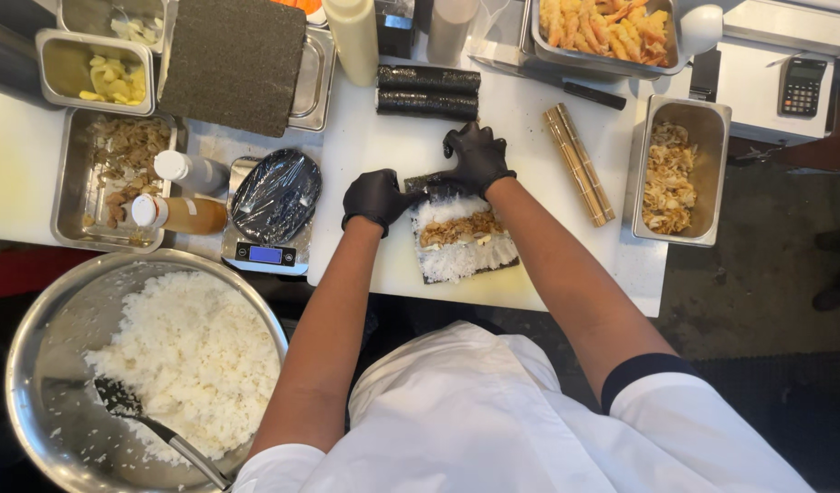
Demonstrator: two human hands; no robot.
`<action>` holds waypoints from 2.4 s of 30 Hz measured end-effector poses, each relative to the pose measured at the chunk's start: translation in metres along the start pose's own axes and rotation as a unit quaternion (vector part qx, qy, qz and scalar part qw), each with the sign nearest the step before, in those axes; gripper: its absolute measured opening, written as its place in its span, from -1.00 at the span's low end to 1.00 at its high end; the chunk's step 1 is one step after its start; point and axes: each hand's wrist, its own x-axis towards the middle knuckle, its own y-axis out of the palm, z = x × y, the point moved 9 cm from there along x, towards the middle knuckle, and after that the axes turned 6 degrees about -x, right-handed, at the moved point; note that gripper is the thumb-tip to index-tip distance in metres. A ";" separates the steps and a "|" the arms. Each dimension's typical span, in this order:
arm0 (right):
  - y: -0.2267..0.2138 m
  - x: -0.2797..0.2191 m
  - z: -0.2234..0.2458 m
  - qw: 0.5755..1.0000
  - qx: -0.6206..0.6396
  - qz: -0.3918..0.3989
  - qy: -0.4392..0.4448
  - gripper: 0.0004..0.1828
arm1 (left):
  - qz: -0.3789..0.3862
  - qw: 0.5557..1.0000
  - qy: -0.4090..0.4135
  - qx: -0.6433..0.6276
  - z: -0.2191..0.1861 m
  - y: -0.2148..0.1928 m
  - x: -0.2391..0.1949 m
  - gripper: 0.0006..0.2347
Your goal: The person prepares sushi rolls by spreading rice onto nori sheets, adding fillings from containers, and rolling them using a bamboo mat. The person then stacks the completed rolls onto a metal tray in the prep area.
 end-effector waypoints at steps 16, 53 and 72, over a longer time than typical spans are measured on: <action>-0.037 -0.147 -0.044 0.956 0.136 -0.196 -0.171 -0.79 | -0.145 0.980 0.134 -0.002 0.001 -0.001 -0.033 -0.81; -0.033 -0.157 -0.004 0.941 0.067 -0.136 -0.303 -0.56 | -0.110 0.922 0.360 0.088 -0.082 0.092 -0.081 -0.79; 0.037 -0.089 -0.057 0.954 0.299 0.032 -0.019 -0.72 | -0.207 0.913 0.272 0.223 -0.083 0.085 -0.105 -0.47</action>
